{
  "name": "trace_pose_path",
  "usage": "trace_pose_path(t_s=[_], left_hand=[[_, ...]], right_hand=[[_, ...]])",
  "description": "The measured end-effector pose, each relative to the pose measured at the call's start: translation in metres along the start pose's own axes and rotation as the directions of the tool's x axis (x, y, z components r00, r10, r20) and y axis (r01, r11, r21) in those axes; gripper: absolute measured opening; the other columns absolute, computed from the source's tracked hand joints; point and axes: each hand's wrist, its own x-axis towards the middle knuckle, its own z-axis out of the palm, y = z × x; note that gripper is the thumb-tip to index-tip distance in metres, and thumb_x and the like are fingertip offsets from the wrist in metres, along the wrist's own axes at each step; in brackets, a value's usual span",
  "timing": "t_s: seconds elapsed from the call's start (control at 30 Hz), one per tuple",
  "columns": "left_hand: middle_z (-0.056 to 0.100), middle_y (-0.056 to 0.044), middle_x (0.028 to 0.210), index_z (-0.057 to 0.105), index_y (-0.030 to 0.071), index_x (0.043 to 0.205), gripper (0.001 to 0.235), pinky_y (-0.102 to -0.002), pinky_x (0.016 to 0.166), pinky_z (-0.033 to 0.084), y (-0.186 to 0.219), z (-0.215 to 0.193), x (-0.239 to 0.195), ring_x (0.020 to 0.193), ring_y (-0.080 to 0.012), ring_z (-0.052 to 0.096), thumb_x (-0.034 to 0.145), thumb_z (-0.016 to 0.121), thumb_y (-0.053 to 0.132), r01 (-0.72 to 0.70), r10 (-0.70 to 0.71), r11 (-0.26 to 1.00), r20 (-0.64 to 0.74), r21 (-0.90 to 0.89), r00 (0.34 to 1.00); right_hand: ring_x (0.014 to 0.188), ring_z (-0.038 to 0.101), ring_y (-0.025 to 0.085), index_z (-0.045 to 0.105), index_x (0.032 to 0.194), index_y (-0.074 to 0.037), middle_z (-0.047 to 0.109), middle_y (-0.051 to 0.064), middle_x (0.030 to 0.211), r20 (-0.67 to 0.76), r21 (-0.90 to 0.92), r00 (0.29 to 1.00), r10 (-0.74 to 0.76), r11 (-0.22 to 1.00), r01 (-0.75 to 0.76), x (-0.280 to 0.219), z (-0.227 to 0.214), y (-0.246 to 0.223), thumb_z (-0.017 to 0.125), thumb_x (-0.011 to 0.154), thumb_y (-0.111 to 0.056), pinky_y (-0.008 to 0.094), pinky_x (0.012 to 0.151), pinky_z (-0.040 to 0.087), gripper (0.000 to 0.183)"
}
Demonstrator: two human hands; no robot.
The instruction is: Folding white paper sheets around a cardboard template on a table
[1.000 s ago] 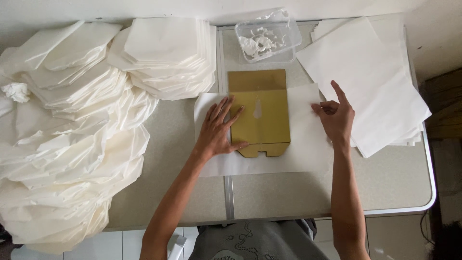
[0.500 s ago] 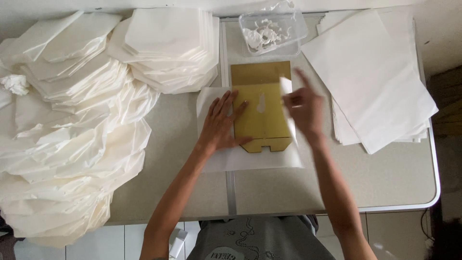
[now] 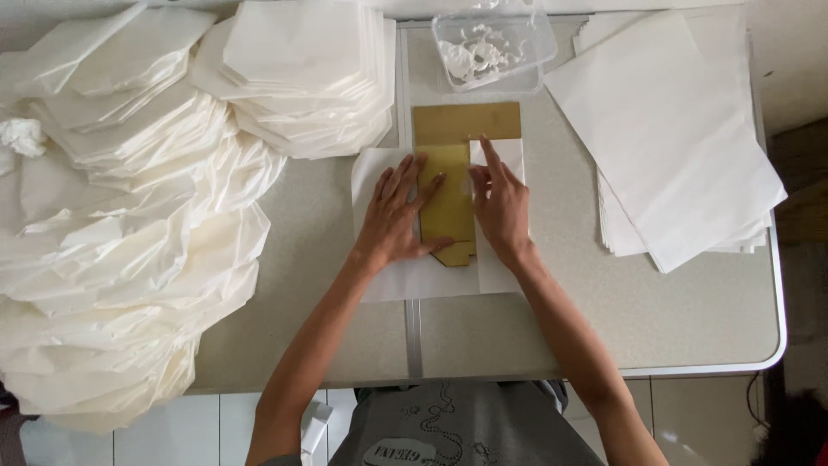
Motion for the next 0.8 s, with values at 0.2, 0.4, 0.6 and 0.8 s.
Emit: trace_pose_path(t_s=[0.2, 0.4, 0.6, 0.8], left_hand=[[0.039, -0.013, 0.157, 0.057, 0.023, 0.146, 0.076, -0.059, 0.118, 0.031, -0.010, 0.011, 0.014, 0.145, -0.0370, 0.039, 0.082, 0.076, 0.060, -0.006, 0.006, 1.000, -0.057, 0.003, 0.998], [0.048, -0.016, 0.134, 0.070, 0.009, 0.112, 0.033, -0.048, 0.104, 0.042, 0.013, 0.034, 0.067, 0.128, -0.0343, 0.049, 0.091, 0.076, 0.033, -0.021, 0.038, 0.994, -0.165, 0.104, 0.986], [0.037, -0.007, 0.144, 0.066, 0.020, 0.125, 0.042, -0.043, 0.087, 0.054, 0.030, 0.042, 0.111, 0.123, -0.0316, 0.053, 0.088, 0.075, 0.003, -0.149, 0.135, 0.985, -0.148, -0.091, 0.980], [0.039, -0.003, 0.148, 0.070, 0.024, 0.132, 0.031, -0.049, 0.098, 0.048, 0.015, 0.048, 0.109, 0.123, -0.0307, 0.051, 0.102, 0.064, 0.018, -0.157, 0.139, 0.977, -0.130, -0.146, 0.982]], right_hand=[[0.086, 0.074, 0.030, 0.054, 0.146, -0.004, 0.074, 0.017, 0.105, -0.033, 0.165, 0.999, 0.041, 0.986, -0.035, -0.012, 0.002, 0.023, 0.059, 0.107, -0.011, 0.035, 0.067, 0.062, 0.041], [0.078, 0.073, 0.025, 0.034, 0.156, -0.003, 0.072, 0.017, 0.111, -0.079, 0.255, 0.993, 0.089, 0.965, -0.066, -0.015, 0.003, 0.019, 0.055, 0.102, 0.008, 0.034, 0.062, 0.062, 0.059], [0.094, 0.073, 0.024, 0.020, 0.162, -0.009, 0.064, 0.022, 0.127, -0.054, 0.470, 0.976, 0.209, 0.868, -0.160, -0.016, -0.008, 0.009, 0.052, 0.100, 0.011, 0.032, 0.074, 0.063, 0.072], [0.062, 0.071, 0.021, 0.035, 0.157, -0.012, 0.065, 0.019, 0.128, 0.072, 0.578, 0.950, 0.304, 0.764, -0.288, 0.008, -0.033, 0.039, 0.069, 0.098, 0.003, 0.029, 0.049, 0.060, 0.070]])
